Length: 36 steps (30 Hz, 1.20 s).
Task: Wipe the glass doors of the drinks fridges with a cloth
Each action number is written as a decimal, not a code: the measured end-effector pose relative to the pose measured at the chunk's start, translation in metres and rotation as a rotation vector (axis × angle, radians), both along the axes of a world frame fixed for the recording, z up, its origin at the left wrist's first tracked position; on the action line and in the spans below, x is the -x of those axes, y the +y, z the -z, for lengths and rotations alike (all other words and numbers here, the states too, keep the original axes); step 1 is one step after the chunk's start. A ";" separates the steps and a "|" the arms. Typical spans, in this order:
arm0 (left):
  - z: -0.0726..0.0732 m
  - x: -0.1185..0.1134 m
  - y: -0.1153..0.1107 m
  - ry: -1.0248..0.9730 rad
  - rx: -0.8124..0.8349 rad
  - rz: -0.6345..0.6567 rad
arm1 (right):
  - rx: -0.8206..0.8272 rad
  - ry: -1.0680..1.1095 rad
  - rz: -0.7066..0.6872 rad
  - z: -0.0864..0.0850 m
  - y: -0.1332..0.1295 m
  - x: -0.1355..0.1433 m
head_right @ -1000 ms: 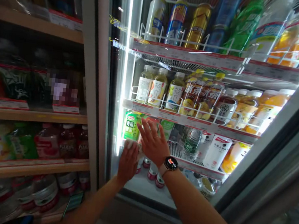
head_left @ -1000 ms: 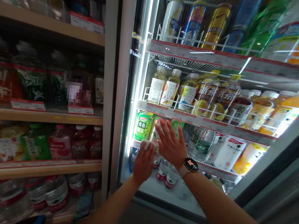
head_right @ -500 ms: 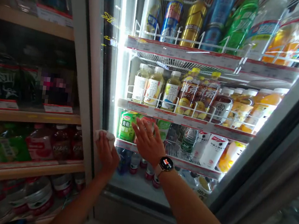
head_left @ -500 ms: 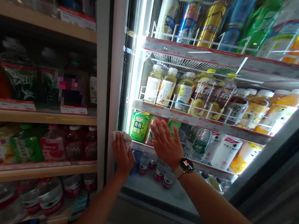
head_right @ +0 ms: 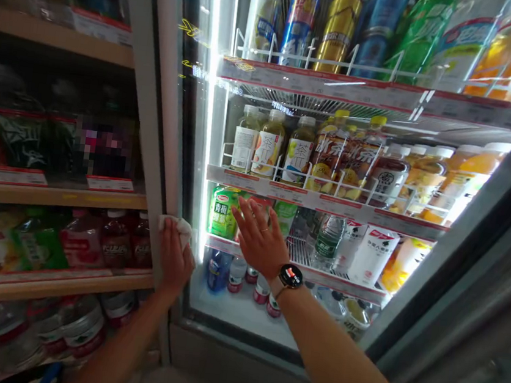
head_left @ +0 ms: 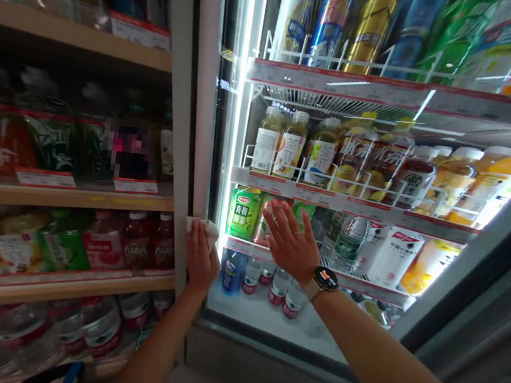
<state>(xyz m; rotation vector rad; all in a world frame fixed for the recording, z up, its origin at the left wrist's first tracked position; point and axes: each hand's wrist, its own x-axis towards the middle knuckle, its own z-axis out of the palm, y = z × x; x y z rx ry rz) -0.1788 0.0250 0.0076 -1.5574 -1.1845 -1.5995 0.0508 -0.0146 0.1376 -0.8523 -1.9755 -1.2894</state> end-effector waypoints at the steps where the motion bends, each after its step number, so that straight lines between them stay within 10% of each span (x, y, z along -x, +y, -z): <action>1: -0.001 -0.003 0.000 -0.046 0.015 0.008 | -0.009 0.000 -0.002 0.000 0.000 0.000; 10: -0.001 -0.095 -0.019 0.229 -0.077 0.154 | -0.007 0.006 0.024 0.003 0.003 0.000; 21: -0.061 -0.052 -0.002 -0.205 -0.052 0.081 | 0.038 -0.005 0.052 -0.002 -0.003 0.002; 30: -0.050 -0.077 -0.007 -0.239 -0.073 0.096 | 0.023 0.202 0.096 0.065 -0.016 -0.028; 36: -0.033 -0.106 -0.016 0.219 -0.108 0.182 | -0.047 0.219 0.109 0.076 -0.005 -0.030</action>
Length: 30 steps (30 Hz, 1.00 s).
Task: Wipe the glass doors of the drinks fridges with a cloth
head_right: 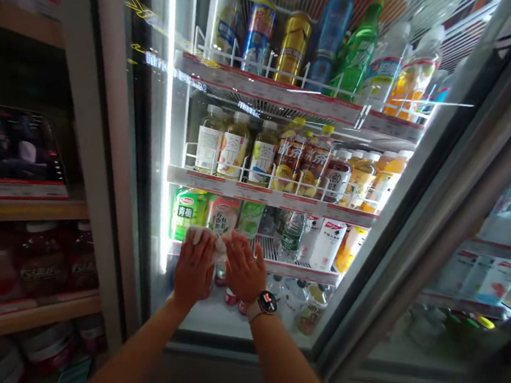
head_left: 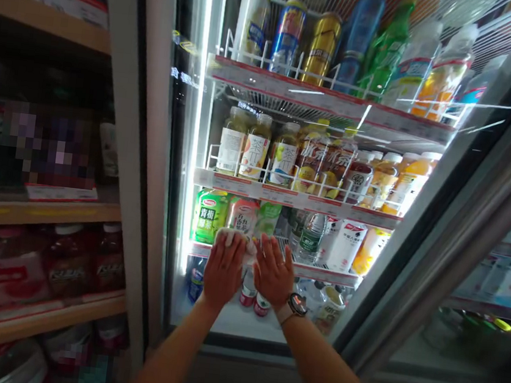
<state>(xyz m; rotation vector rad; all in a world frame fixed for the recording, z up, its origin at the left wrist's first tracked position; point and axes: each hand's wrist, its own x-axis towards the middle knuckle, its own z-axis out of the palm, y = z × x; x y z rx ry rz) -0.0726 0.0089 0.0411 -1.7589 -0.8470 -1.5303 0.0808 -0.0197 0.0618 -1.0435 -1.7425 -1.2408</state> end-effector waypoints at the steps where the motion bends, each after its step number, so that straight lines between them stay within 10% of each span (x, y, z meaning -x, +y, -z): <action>1: 0.000 0.005 0.001 0.015 0.002 0.003 | 0.005 0.003 0.002 0.000 0.000 0.000; 9: -0.021 0.079 0.014 -0.459 0.122 -0.083 | 0.051 0.008 0.022 0.002 -0.001 -0.001; 21: 0.018 -0.017 -0.002 0.005 0.003 0.048 | 0.035 0.015 0.001 0.006 0.003 -0.002; 30: -0.001 0.086 0.015 -0.333 0.119 -0.092 | 0.031 0.023 -0.016 0.002 -0.001 0.000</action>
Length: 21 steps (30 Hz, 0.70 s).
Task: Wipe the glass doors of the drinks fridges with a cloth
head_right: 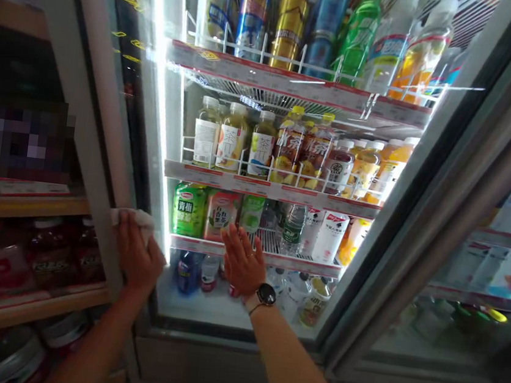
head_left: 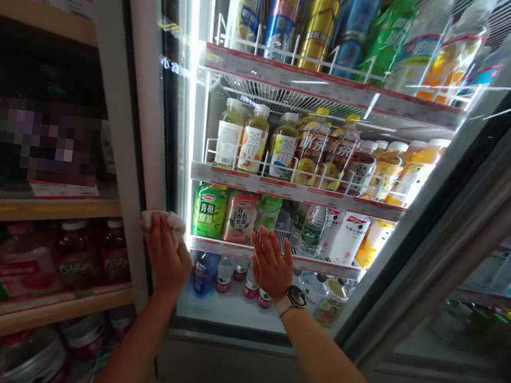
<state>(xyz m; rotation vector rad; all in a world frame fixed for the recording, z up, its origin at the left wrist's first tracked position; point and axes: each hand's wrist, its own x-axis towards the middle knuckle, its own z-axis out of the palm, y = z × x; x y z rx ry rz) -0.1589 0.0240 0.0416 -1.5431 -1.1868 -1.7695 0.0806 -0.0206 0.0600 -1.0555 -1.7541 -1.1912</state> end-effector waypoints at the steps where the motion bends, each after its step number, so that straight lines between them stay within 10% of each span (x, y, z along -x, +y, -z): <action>1: 0.000 0.003 0.000 -0.044 0.008 0.000 | -0.001 0.000 0.003 0.000 0.000 0.000; 12: 0.019 -0.104 -0.019 0.267 -0.149 0.167 | -0.021 -0.003 0.006 0.002 0.002 0.000; 21: 0.000 -0.034 -0.003 0.172 -0.094 0.014 | -0.032 -0.011 -0.010 -0.002 0.000 0.001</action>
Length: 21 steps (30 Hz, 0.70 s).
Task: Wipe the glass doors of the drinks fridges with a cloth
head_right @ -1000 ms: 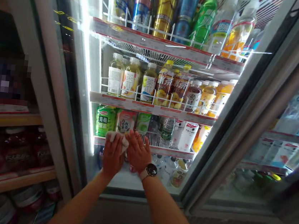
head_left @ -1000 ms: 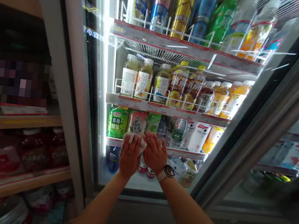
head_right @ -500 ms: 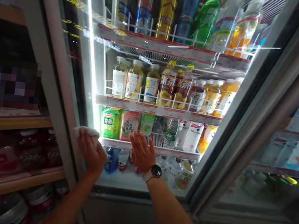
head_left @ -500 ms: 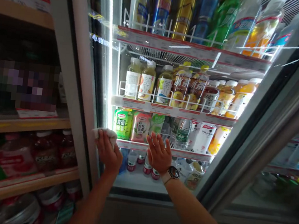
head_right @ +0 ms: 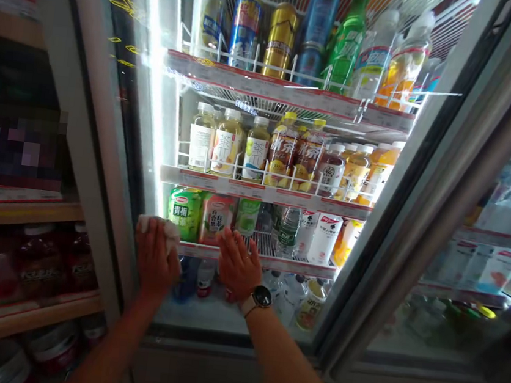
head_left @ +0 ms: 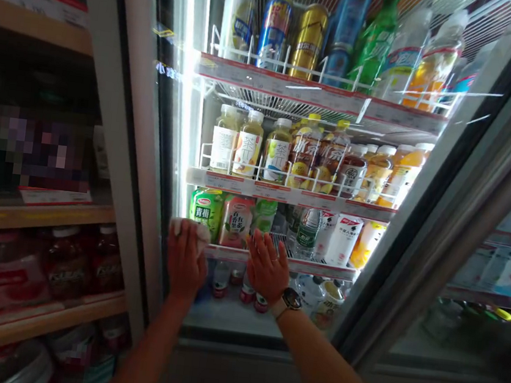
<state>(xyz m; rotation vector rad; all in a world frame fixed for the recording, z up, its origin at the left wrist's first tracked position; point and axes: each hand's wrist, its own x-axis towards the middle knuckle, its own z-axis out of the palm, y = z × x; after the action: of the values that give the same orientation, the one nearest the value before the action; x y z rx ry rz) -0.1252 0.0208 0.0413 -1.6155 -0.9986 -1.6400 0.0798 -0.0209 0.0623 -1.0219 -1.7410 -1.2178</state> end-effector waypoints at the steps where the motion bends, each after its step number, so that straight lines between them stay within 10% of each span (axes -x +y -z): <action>1: -0.003 0.009 0.002 -0.059 0.012 -0.008 | -0.007 0.002 -0.005 0.000 0.000 0.000; 7: -0.001 -0.003 0.001 -0.276 0.067 0.015 | 0.009 0.004 0.017 0.000 0.000 0.000; 15: 0.022 -0.074 -0.012 0.113 -0.044 0.086 | -0.013 -0.003 0.003 0.001 0.002 0.000; 21: 0.008 -0.023 -0.006 0.065 0.005 0.045 | -0.004 0.000 0.004 0.002 0.002 0.000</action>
<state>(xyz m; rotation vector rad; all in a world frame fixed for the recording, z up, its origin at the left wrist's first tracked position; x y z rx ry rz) -0.1017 0.0151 0.0334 -1.6952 -0.9408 -1.6044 0.0803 -0.0187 0.0603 -1.0240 -1.7361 -1.2233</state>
